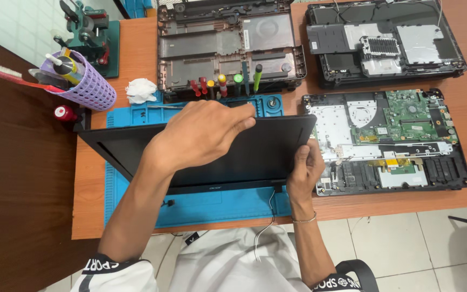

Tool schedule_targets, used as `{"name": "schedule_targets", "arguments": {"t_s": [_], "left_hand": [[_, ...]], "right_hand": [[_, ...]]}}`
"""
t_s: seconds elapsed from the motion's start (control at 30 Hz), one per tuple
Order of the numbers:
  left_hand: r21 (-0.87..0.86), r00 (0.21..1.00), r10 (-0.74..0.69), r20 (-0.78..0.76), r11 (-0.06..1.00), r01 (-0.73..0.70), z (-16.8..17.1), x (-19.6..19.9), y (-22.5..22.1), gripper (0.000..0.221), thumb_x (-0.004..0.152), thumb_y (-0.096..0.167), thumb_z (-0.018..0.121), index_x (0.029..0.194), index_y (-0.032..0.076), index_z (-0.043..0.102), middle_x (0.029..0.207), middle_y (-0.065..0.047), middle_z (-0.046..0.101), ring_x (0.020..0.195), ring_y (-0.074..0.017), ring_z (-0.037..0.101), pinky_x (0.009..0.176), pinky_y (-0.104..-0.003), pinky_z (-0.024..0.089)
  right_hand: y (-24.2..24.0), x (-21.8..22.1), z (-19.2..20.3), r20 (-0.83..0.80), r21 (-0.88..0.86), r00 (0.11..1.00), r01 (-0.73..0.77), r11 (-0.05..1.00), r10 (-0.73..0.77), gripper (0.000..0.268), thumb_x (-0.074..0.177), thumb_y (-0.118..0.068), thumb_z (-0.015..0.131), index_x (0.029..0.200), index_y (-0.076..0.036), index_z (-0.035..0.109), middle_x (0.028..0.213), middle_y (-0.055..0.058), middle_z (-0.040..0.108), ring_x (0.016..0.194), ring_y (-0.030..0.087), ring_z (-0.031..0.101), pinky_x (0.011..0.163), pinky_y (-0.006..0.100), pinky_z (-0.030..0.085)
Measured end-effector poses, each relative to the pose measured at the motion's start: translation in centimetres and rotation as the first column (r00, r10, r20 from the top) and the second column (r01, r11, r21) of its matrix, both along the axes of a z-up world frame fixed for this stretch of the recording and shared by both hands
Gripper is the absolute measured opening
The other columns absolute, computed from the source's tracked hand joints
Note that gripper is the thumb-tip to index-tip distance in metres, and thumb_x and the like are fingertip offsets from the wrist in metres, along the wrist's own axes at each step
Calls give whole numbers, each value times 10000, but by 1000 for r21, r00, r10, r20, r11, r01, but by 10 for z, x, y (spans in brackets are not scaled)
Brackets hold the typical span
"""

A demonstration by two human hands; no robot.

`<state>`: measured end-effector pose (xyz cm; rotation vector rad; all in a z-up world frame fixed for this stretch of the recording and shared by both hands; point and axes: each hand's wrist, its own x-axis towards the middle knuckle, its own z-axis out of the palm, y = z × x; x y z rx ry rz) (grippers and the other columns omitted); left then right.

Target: The person reattaches the screen panel and bezel of a laptop by hand, routing wires and pressing the components into place at a workbench.

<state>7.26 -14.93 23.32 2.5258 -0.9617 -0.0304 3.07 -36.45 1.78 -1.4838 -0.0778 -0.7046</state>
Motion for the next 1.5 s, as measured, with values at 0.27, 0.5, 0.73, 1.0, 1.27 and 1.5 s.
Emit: {"name": "schedule_targets", "arguments": {"t_s": [0.27, 0.5, 0.73, 1.0, 1.27, 1.5], "left_hand": [[-43, 993, -116, 30, 992, 117, -2, 7, -21, 230, 1050, 281, 491, 1057, 67, 573, 639, -158, 634, 646, -434, 630, 565, -565, 456], [-40, 990, -138, -17, 990, 138, 2, 13, -44, 267, 1040, 309, 491, 1148, 95, 607, 619, -172, 638, 634, -427, 645, 572, -551, 484], [-121, 975, -199, 97, 970, 210, -1, 16, -64, 273, 1036, 299, 498, 1107, 64, 618, 823, -161, 706, 726, -427, 667, 571, -543, 503], [-122, 955, -263, 135, 952, 280, -11, 30, -76, 283, 1048, 297, 563, 897, 67, 630, 711, -149, 664, 715, -388, 673, 620, -525, 500], [-61, 966, -216, 142, 972, 226, -10, 27, -78, 300, 976, 342, 640, 992, 42, 651, 700, -181, 676, 700, -421, 679, 595, -519, 516], [-48, 950, -246, 192, 964, 260, -11, 25, -79, 286, 972, 317, 647, 952, 31, 639, 815, -182, 700, 708, -408, 688, 601, -520, 515]], "right_hand": [[0, 1, -3, 2, 43, 1000, -26, 999, 26, 361, 1126, -363, 512, 1065, -20, 605, 800, -84, 448, 715, 10, 349, 628, 208, 254], [-2, -2, -4, -4, 47, 999, -34, 998, 34, 361, 1130, -358, 506, 1079, -16, 610, 805, -87, 461, 716, 5, 358, 623, 207, 259], [-2, 0, -3, -34, 32, 999, -8, 999, 9, 353, 1126, -349, 500, 1077, -17, 609, 785, -86, 431, 708, 14, 347, 615, 218, 255], [-2, -1, -2, -16, 8, 1000, -15, 1000, 15, 367, 1139, -356, 489, 1055, -18, 605, 770, -81, 421, 705, 24, 345, 625, 222, 254], [-1, 2, -1, -29, 27, 999, -15, 1000, 16, 346, 1134, -327, 495, 1076, -6, 609, 804, -74, 436, 732, 23, 351, 637, 223, 260], [-1, -1, -1, -3, 80, 999, -53, 995, 54, 282, 1140, -268, 506, 1101, -1, 587, 879, -71, 473, 804, 17, 399, 685, 204, 308]]}}
